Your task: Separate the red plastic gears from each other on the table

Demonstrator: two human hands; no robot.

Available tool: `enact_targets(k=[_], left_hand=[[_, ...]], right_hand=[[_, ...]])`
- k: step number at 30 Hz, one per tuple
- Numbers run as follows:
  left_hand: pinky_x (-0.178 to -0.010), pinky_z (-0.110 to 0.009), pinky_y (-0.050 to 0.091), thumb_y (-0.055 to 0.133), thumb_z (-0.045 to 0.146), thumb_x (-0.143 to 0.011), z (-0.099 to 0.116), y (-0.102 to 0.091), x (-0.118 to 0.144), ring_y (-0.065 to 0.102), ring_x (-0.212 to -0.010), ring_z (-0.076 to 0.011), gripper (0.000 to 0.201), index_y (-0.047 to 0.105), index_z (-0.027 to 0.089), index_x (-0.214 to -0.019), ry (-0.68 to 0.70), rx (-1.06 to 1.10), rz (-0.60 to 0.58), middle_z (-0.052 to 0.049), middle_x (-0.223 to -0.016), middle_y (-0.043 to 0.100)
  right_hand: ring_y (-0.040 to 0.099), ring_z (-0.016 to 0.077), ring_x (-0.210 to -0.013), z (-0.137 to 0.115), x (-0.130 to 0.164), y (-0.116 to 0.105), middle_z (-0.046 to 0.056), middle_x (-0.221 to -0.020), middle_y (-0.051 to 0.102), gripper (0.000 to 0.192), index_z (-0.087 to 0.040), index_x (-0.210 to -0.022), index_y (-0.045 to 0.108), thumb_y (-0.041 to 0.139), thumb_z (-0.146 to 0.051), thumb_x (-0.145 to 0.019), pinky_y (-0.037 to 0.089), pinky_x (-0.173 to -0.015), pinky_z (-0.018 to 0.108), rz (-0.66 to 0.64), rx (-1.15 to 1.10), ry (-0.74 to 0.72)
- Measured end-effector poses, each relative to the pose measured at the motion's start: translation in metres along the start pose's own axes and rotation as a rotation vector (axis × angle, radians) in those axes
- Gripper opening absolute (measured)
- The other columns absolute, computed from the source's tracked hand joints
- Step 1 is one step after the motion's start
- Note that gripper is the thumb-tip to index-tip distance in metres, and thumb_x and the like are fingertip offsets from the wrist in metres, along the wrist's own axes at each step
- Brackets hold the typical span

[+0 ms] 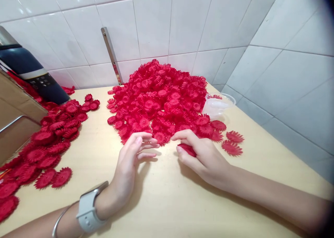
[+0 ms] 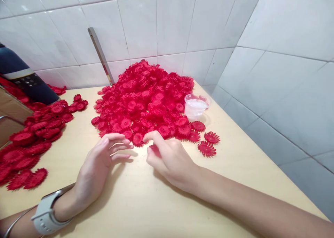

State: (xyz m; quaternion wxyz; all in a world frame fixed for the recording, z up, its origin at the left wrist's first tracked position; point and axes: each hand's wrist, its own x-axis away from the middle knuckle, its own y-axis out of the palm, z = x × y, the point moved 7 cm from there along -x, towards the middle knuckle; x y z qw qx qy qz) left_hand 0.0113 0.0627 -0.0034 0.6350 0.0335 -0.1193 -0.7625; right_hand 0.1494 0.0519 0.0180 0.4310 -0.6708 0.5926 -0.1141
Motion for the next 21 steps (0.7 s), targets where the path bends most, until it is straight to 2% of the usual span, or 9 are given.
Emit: enact_targets(k=[3, 5, 9, 14, 18, 21], left_hand=[[-0.069, -0.034, 0.048, 0.04, 0.037, -0.082, 0.0003, -0.0003, 0.0006, 0.06, -0.082, -0.0222, 0.024, 0.054, 0.018, -0.089, 0.008, -0.008, -0.004, -0.005, -0.087, 0.061], [-0.07, -0.034, 0.048, 0.04, 0.037, -0.083, 0.0, -0.0007, 0.001, 0.059, -0.082, -0.0215, 0.024, 0.054, 0.019, -0.089, 0.008, -0.011, -0.006, -0.005, -0.087, 0.06], [-0.07, -0.034, 0.048, 0.039, 0.035, -0.083, -0.0004, -0.0012, 0.0011, 0.059, -0.081, -0.0206, 0.023, 0.053, 0.018, -0.089, 0.009, -0.009, -0.007, -0.005, -0.088, 0.06], [-0.07, -0.034, 0.048, 0.039, 0.035, -0.083, -0.0006, -0.0008, 0.001, 0.06, -0.082, -0.0214, 0.023, 0.054, 0.018, -0.089, 0.005, -0.012, -0.01, -0.005, -0.087, 0.06], [-0.07, -0.035, 0.047, 0.039, 0.036, -0.083, -0.0002, -0.0009, 0.0009, 0.059, -0.083, -0.0224, 0.024, 0.053, 0.018, -0.089, 0.005, -0.02, -0.004, -0.006, -0.088, 0.059], [-0.07, -0.035, 0.047, 0.038, 0.036, -0.083, -0.0002, -0.0005, 0.0008, 0.058, -0.083, -0.0221, 0.024, 0.052, 0.018, -0.089, 0.005, -0.023, -0.007, -0.006, -0.088, 0.058]], right_hand=[[0.044, 0.0097, -0.039, 0.0045, 0.0003, -0.0002, -0.007, -0.047, 0.044, 0.015, -0.019, -0.088, 0.046, 0.033, -0.018, -0.081, 0.032, -0.042, 0.02, -0.008, -0.029, 0.07], [0.046, 0.0103, -0.042, 0.0038, 0.0003, 0.0012, -0.006, -0.049, 0.046, 0.014, -0.018, -0.088, 0.045, 0.033, -0.021, -0.082, 0.033, -0.044, 0.02, -0.029, -0.053, 0.068], [0.041, 0.0096, -0.04, 0.0013, 0.0004, 0.0074, -0.008, -0.046, 0.042, 0.014, -0.017, -0.091, 0.043, 0.042, -0.027, -0.081, 0.03, -0.042, 0.019, -0.102, -0.092, 0.042], [0.036, 0.0088, -0.038, 0.0025, 0.0019, 0.0048, -0.008, -0.044, 0.039, 0.008, -0.019, -0.087, 0.043, 0.037, -0.022, -0.083, 0.028, -0.041, 0.019, -0.052, -0.09, 0.041], [0.039, 0.0091, -0.041, 0.0053, 0.0035, 0.001, -0.006, -0.048, 0.042, 0.005, -0.02, -0.079, 0.04, 0.036, -0.019, -0.082, 0.03, -0.042, 0.02, -0.027, -0.14, 0.072], [0.042, 0.0097, -0.043, 0.0053, 0.0034, 0.001, -0.007, -0.05, 0.042, 0.009, -0.02, -0.089, 0.039, 0.037, -0.018, -0.081, 0.033, -0.042, 0.019, -0.029, -0.198, 0.055]])
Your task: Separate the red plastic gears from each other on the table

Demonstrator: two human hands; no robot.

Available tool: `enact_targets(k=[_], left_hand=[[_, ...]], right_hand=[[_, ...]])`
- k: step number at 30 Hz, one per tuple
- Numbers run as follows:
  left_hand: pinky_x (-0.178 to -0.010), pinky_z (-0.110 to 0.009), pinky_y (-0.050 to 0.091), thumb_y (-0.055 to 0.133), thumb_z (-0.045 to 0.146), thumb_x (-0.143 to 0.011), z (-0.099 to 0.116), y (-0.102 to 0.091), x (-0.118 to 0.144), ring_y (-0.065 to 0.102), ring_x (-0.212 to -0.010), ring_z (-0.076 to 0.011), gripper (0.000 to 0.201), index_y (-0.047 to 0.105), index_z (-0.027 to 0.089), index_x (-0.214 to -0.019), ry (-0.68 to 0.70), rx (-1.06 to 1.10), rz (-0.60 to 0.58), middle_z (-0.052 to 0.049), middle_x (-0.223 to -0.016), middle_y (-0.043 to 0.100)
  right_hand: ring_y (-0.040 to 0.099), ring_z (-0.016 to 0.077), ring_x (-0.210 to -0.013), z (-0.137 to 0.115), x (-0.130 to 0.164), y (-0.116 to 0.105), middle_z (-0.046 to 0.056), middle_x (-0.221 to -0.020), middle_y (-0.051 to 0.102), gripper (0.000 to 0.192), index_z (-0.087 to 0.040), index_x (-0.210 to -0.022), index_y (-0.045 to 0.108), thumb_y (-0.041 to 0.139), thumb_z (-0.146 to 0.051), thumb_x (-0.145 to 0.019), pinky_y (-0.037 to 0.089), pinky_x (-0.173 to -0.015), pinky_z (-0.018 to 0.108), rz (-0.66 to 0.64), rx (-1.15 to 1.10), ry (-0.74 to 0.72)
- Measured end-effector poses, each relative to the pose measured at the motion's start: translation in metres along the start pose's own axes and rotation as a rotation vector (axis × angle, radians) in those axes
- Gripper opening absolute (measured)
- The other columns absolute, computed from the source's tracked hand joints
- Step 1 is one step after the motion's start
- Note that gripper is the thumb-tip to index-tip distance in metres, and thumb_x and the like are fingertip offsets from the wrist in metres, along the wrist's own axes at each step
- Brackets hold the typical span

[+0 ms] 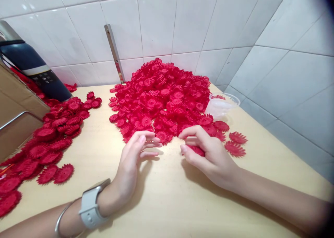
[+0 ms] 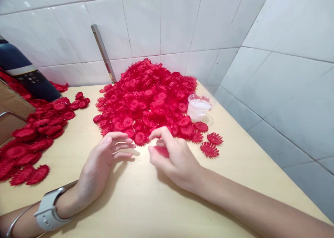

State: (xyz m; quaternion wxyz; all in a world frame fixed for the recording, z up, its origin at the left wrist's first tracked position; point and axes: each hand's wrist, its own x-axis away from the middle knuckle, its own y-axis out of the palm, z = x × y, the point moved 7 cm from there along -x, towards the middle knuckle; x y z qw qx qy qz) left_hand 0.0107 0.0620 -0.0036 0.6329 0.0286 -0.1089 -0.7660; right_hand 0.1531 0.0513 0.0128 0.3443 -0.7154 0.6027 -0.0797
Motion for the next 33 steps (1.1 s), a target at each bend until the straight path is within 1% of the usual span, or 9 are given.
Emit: enact_targets(k=[4, 9, 12, 15, 19, 22, 26, 29, 33], left_hand=[[-0.072, -0.037, 0.046, 0.038, 0.036, -0.083, -0.001, 0.001, -0.001, 0.057, -0.085, -0.0227, 0.024, 0.052, 0.018, -0.089, 0.001, -0.006, -0.012, -0.006, -0.088, 0.058], [-0.072, -0.038, 0.046, 0.036, 0.036, -0.084, -0.002, 0.001, -0.003, 0.058, -0.083, -0.023, 0.024, 0.05, 0.017, -0.091, -0.005, -0.003, -0.017, -0.006, -0.089, 0.058], [-0.072, -0.038, 0.046, 0.036, 0.036, -0.084, -0.002, 0.001, -0.003, 0.058, -0.083, -0.0232, 0.025, 0.051, 0.017, -0.091, -0.005, -0.006, -0.013, -0.007, -0.089, 0.058], [-0.071, -0.038, 0.046, 0.036, 0.037, -0.084, -0.002, 0.0, -0.002, 0.058, -0.083, -0.0231, 0.025, 0.05, 0.017, -0.091, -0.004, -0.003, -0.014, -0.007, -0.089, 0.058], [-0.072, -0.038, 0.046, 0.036, 0.037, -0.084, -0.002, 0.0, -0.001, 0.057, -0.081, -0.0221, 0.026, 0.051, 0.017, -0.091, -0.007, 0.0, -0.022, -0.007, -0.089, 0.058], [-0.072, -0.037, 0.046, 0.037, 0.037, -0.083, -0.002, 0.0, -0.001, 0.057, -0.081, -0.0217, 0.025, 0.051, 0.017, -0.09, -0.009, -0.004, -0.023, -0.007, -0.088, 0.058], [-0.072, -0.036, 0.046, 0.037, 0.036, -0.084, -0.001, 0.001, -0.001, 0.057, -0.083, -0.0219, 0.025, 0.052, 0.017, -0.09, 0.003, -0.009, -0.031, -0.007, -0.088, 0.058], [-0.071, -0.035, 0.047, 0.037, 0.036, -0.084, -0.002, 0.002, 0.0, 0.057, -0.083, -0.0217, 0.025, 0.053, 0.017, -0.089, 0.0, -0.005, -0.033, -0.006, -0.088, 0.058], [-0.071, -0.035, 0.047, 0.037, 0.037, -0.084, -0.002, 0.002, -0.001, 0.057, -0.083, -0.0215, 0.025, 0.053, 0.018, -0.089, 0.0, -0.003, -0.038, -0.006, -0.088, 0.058]], right_hand=[[0.049, 0.0103, -0.049, -0.007, 0.0, 0.003, -0.002, -0.062, 0.053, 0.025, -0.017, -0.104, 0.036, 0.034, -0.013, -0.08, 0.039, -0.046, 0.02, 0.009, 0.081, -0.137], [0.047, 0.0079, -0.043, -0.018, 0.003, -0.004, -0.004, -0.059, 0.052, 0.023, -0.02, -0.097, 0.042, 0.039, -0.009, -0.076, 0.038, -0.042, 0.017, 0.139, 0.181, -0.3], [0.041, 0.0066, -0.039, -0.02, 0.004, -0.01, -0.007, -0.052, 0.043, 0.016, -0.021, -0.084, 0.043, 0.039, -0.008, -0.075, 0.033, -0.039, 0.017, 0.182, 0.208, -0.301], [0.037, 0.0066, -0.038, -0.016, 0.002, -0.009, -0.008, -0.049, 0.036, 0.012, -0.02, -0.08, 0.04, 0.038, -0.009, -0.077, 0.03, -0.038, 0.017, 0.14, 0.18, -0.232], [0.044, 0.0084, -0.044, -0.011, 0.0, -0.001, -0.004, -0.056, 0.047, 0.013, -0.017, -0.091, 0.039, 0.041, -0.016, -0.078, 0.036, -0.043, 0.018, 0.062, 0.167, -0.179], [0.045, 0.0098, -0.047, -0.012, 0.0, 0.003, 0.0, -0.061, 0.05, 0.004, -0.017, -0.077, 0.041, 0.045, -0.019, -0.076, 0.037, -0.044, 0.02, 0.056, 0.272, -0.25], [0.039, 0.0079, -0.043, -0.014, 0.0, 0.002, -0.003, -0.054, 0.043, 0.016, -0.019, -0.064, 0.038, 0.046, -0.02, -0.077, 0.032, -0.041, 0.018, 0.072, 0.288, -0.285], [0.034, 0.0064, -0.039, -0.017, 0.001, -0.005, -0.006, -0.048, 0.038, 0.024, -0.02, -0.059, 0.032, 0.047, -0.02, -0.078, 0.029, -0.038, 0.017, 0.142, 0.252, -0.3], [0.036, 0.0066, -0.038, -0.015, 0.002, -0.007, -0.006, -0.048, 0.04, 0.018, -0.02, -0.063, 0.034, 0.044, -0.018, -0.077, 0.03, -0.037, 0.017, 0.167, 0.276, -0.259]])
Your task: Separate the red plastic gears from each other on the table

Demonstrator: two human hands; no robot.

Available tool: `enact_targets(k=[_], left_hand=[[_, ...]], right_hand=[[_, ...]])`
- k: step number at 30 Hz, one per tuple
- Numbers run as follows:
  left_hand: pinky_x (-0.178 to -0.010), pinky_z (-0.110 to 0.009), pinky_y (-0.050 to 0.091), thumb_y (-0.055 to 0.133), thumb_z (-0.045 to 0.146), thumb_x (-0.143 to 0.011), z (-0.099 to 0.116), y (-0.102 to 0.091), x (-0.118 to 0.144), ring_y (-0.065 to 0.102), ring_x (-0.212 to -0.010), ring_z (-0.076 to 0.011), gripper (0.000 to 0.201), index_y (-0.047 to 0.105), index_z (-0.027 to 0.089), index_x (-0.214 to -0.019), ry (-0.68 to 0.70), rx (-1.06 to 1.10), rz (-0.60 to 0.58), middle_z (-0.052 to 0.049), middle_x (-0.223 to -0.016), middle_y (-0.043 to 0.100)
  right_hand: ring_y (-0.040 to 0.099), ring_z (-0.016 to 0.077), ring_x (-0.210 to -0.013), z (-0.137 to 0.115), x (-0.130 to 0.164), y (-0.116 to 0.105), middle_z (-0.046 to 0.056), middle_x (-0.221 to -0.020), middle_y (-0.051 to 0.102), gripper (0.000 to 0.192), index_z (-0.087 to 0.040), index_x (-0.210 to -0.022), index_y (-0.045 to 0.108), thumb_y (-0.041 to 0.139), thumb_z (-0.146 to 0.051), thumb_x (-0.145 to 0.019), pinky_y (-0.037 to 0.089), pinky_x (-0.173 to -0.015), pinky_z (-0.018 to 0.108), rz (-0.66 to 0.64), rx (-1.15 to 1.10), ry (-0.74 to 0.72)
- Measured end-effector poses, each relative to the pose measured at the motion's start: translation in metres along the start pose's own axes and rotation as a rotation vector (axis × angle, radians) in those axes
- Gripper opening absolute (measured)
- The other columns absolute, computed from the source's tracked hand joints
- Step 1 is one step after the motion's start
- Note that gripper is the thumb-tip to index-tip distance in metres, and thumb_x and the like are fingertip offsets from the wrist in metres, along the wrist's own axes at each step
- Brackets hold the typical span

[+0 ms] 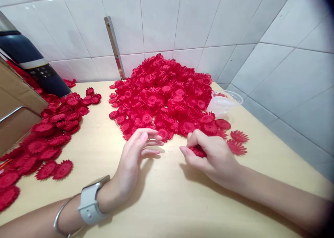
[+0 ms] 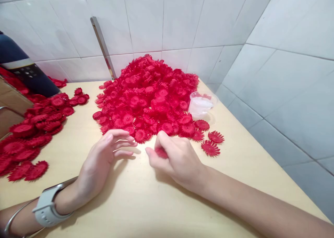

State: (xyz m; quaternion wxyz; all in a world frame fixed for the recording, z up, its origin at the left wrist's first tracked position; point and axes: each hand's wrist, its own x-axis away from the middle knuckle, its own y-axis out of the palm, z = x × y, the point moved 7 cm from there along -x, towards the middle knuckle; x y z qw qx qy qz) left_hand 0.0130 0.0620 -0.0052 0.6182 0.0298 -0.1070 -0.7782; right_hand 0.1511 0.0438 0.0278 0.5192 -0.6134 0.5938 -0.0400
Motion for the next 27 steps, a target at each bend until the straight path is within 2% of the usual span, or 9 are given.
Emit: enact_targets(k=[2, 4, 8, 12, 20, 24, 27], left_hand=[[-0.072, -0.035, 0.047, 0.037, 0.037, -0.084, 0.0, 0.0, -0.001, 0.057, -0.083, -0.0214, 0.025, 0.053, 0.018, -0.089, -0.001, -0.001, -0.003, -0.006, -0.088, 0.058], [-0.072, -0.035, 0.047, 0.038, 0.037, -0.084, 0.0, 0.0, -0.001, 0.058, -0.083, -0.0212, 0.025, 0.052, 0.018, -0.089, -0.002, -0.003, -0.007, -0.006, -0.089, 0.058], [-0.072, -0.035, 0.047, 0.037, 0.037, -0.084, 0.0, 0.0, -0.001, 0.058, -0.081, -0.021, 0.026, 0.053, 0.018, -0.089, -0.003, -0.009, -0.006, -0.006, -0.088, 0.058], [-0.071, -0.035, 0.047, 0.037, 0.036, -0.084, 0.001, 0.0, 0.0, 0.058, -0.082, -0.0214, 0.025, 0.053, 0.018, -0.09, 0.003, -0.014, -0.012, -0.005, -0.089, 0.058], [-0.07, -0.033, 0.047, 0.042, 0.037, -0.082, 0.001, -0.001, 0.001, 0.06, -0.081, -0.0211, 0.024, 0.055, 0.018, -0.087, -0.004, 0.019, 0.004, -0.006, -0.087, 0.061], [-0.07, -0.033, 0.047, 0.041, 0.037, -0.083, 0.002, 0.0, 0.001, 0.06, -0.081, -0.021, 0.024, 0.055, 0.018, -0.088, 0.009, 0.011, -0.003, -0.006, -0.087, 0.061], [-0.071, -0.033, 0.047, 0.039, 0.036, -0.084, 0.002, 0.0, 0.002, 0.059, -0.083, -0.021, 0.024, 0.054, 0.018, -0.088, 0.012, 0.005, -0.01, -0.005, -0.088, 0.06]], right_hand=[[0.041, 0.0071, -0.04, 0.002, 0.001, 0.002, -0.004, -0.052, 0.045, 0.008, -0.019, -0.072, 0.039, 0.046, -0.018, -0.075, 0.034, -0.04, 0.017, -0.013, -0.008, 0.018], [0.043, 0.0075, -0.042, 0.002, 0.001, 0.004, -0.004, -0.053, 0.046, 0.009, -0.018, -0.076, 0.041, 0.049, -0.017, -0.072, 0.035, -0.041, 0.018, -0.007, 0.005, 0.004], [0.033, 0.0068, -0.04, -0.004, 0.001, -0.001, -0.006, -0.048, 0.035, 0.02, -0.019, -0.06, 0.034, 0.048, -0.011, -0.072, 0.028, -0.04, 0.019, 0.062, 0.055, -0.102], [0.029, 0.0061, -0.039, -0.006, 0.002, -0.005, -0.006, -0.047, 0.029, 0.027, -0.019, -0.055, 0.028, 0.044, -0.005, -0.071, 0.024, -0.039, 0.019, 0.081, 0.019, -0.129], [0.034, 0.0064, -0.039, 0.004, -0.002, 0.002, -0.006, -0.049, 0.034, 0.018, -0.02, -0.062, 0.032, 0.044, -0.012, -0.073, 0.029, -0.039, 0.018, 0.002, -0.011, 0.002], [0.031, 0.0059, -0.037, 0.007, -0.002, -0.001, -0.007, -0.047, 0.03, 0.022, -0.021, -0.059, 0.031, 0.04, -0.007, -0.073, 0.026, -0.037, 0.018, 0.046, -0.041, 0.035], [0.036, 0.0062, -0.04, 0.006, 0.0, -0.001, -0.006, -0.051, 0.038, 0.016, -0.02, -0.064, 0.037, 0.045, -0.008, -0.073, 0.031, -0.039, 0.018, 0.045, -0.061, 0.03]])
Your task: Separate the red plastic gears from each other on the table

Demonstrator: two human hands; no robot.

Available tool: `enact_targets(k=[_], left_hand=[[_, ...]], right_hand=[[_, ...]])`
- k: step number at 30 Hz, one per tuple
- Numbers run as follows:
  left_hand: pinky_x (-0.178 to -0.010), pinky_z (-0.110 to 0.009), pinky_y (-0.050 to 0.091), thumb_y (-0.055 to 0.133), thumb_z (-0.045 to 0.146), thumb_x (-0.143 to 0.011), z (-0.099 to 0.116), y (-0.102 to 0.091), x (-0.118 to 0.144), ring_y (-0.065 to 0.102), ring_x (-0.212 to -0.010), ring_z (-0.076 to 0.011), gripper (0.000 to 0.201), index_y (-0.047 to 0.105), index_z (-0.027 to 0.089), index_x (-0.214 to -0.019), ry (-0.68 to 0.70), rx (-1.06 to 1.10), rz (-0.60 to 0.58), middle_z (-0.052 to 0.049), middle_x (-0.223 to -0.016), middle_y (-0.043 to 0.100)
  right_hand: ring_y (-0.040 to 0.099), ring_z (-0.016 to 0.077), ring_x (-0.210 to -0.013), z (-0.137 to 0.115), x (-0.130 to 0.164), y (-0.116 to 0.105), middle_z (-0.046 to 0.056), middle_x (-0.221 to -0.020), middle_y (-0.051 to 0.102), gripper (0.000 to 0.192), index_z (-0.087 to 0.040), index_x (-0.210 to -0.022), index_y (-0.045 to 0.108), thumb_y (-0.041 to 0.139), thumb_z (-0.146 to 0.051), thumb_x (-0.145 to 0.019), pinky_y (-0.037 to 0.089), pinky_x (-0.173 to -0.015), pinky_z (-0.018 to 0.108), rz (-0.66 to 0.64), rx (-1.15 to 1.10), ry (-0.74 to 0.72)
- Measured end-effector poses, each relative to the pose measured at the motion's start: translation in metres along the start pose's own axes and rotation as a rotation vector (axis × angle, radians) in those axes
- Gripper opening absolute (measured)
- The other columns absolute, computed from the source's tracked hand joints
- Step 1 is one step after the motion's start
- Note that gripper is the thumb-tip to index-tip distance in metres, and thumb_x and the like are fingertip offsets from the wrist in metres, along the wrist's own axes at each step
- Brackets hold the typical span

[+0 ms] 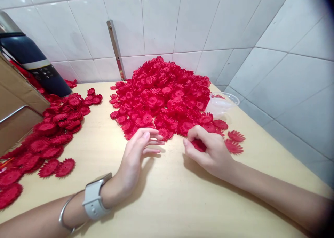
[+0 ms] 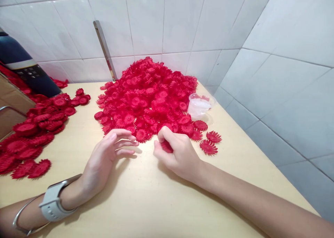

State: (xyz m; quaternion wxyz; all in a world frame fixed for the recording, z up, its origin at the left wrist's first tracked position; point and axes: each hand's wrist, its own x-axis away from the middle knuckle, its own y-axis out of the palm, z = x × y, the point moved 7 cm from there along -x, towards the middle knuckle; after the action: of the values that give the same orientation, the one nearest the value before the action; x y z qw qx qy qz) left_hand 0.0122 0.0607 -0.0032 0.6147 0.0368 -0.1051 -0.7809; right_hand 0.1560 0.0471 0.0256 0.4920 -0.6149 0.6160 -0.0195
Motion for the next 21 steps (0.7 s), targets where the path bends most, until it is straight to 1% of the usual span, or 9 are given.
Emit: enact_targets(k=[2, 4, 6, 8, 9, 12, 16, 19, 21], left_hand=[[-0.071, -0.033, 0.047, 0.039, 0.036, -0.084, -0.0001, 0.0001, 0.0003, 0.059, -0.083, -0.0206, 0.024, 0.054, 0.018, -0.088, -0.004, 0.003, -0.002, -0.005, -0.089, 0.059], [-0.071, -0.033, 0.047, 0.039, 0.035, -0.084, -0.0003, 0.0003, 0.0006, 0.058, -0.083, -0.0203, 0.023, 0.054, 0.018, -0.087, -0.009, 0.009, -0.005, -0.005, -0.089, 0.059], [-0.071, -0.033, 0.047, 0.04, 0.035, -0.083, -0.0004, 0.0005, 0.0006, 0.058, -0.083, -0.0205, 0.023, 0.055, 0.018, -0.086, -0.01, 0.015, -0.009, -0.005, -0.089, 0.059], [-0.071, -0.033, 0.047, 0.04, 0.036, -0.083, -0.0007, 0.0005, 0.0002, 0.059, -0.083, -0.0208, 0.023, 0.055, 0.018, -0.087, -0.014, 0.022, -0.012, -0.006, -0.089, 0.059], [-0.071, -0.033, 0.047, 0.04, 0.036, -0.083, -0.0009, 0.0004, -0.0001, 0.059, -0.082, -0.0206, 0.024, 0.055, 0.018, -0.087, -0.016, 0.025, -0.011, -0.006, -0.089, 0.059], [-0.071, -0.033, 0.047, 0.041, 0.037, -0.083, -0.0015, -0.0002, -0.001, 0.059, -0.079, -0.0202, 0.025, 0.056, 0.018, -0.088, -0.022, 0.032, -0.004, -0.006, -0.087, 0.06], [-0.071, -0.033, 0.047, 0.041, 0.037, -0.083, -0.0015, -0.0002, -0.001, 0.059, -0.08, -0.0205, 0.025, 0.056, 0.018, -0.087, -0.021, 0.029, 0.003, -0.006, -0.089, 0.06], [-0.07, -0.033, 0.047, 0.041, 0.038, -0.082, -0.0015, -0.0001, -0.0005, 0.059, -0.08, -0.0205, 0.025, 0.056, 0.018, -0.087, -0.024, 0.029, 0.005, -0.006, -0.088, 0.06], [-0.071, -0.033, 0.047, 0.041, 0.038, -0.082, -0.0015, -0.0002, -0.0004, 0.059, -0.081, -0.021, 0.026, 0.056, 0.017, -0.088, -0.026, 0.028, 0.005, -0.006, -0.088, 0.06]], right_hand=[[0.042, 0.0075, -0.045, -0.0015, 0.0012, 0.0036, -0.003, -0.058, 0.046, 0.01, -0.018, -0.075, 0.043, 0.05, -0.011, -0.073, 0.037, -0.043, 0.019, -0.034, -0.025, -0.027], [0.051, 0.0101, -0.054, -0.0033, 0.0024, 0.0072, 0.001, -0.07, 0.054, 0.016, -0.017, -0.088, 0.045, 0.053, -0.014, -0.074, 0.043, -0.05, 0.021, -0.06, -0.048, -0.069], [0.057, 0.0143, -0.073, -0.0055, 0.0034, 0.0091, 0.006, -0.086, 0.059, 0.022, -0.017, -0.097, 0.045, 0.052, -0.014, -0.077, 0.048, -0.062, 0.025, -0.07, -0.06, -0.125], [0.057, 0.0166, -0.089, -0.0064, 0.0044, 0.0107, 0.01, -0.099, 0.059, 0.024, -0.018, -0.102, 0.044, 0.049, -0.011, -0.08, 0.049, -0.072, 0.028, -0.093, -0.075, -0.157], [0.057, 0.0167, -0.093, -0.0058, 0.0046, 0.0115, 0.01, -0.103, 0.059, 0.024, -0.019, -0.104, 0.043, 0.047, -0.01, -0.081, 0.05, -0.073, 0.028, -0.108, -0.084, -0.154], [0.06, 0.0151, -0.089, -0.003, 0.0045, 0.0106, 0.009, -0.104, 0.061, 0.026, -0.019, -0.107, 0.043, 0.044, -0.009, -0.083, 0.052, -0.069, 0.026, -0.117, -0.109, -0.113], [0.062, 0.0139, -0.083, -0.0039, 0.0031, 0.0079, 0.008, -0.099, 0.063, 0.027, -0.018, -0.108, 0.043, 0.042, -0.008, -0.082, 0.052, -0.068, 0.025, -0.096, -0.127, -0.081], [0.062, 0.0138, -0.077, -0.0032, 0.002, 0.0086, 0.007, -0.09, 0.063, 0.024, -0.017, -0.105, 0.042, 0.039, -0.01, -0.083, 0.05, -0.063, 0.024, -0.105, -0.141, -0.039], [0.06, 0.0124, -0.066, -0.0027, 0.0016, 0.0086, 0.005, -0.079, 0.061, 0.019, -0.017, -0.101, 0.043, 0.038, -0.012, -0.083, 0.048, -0.057, 0.023, -0.101, -0.124, -0.03]])
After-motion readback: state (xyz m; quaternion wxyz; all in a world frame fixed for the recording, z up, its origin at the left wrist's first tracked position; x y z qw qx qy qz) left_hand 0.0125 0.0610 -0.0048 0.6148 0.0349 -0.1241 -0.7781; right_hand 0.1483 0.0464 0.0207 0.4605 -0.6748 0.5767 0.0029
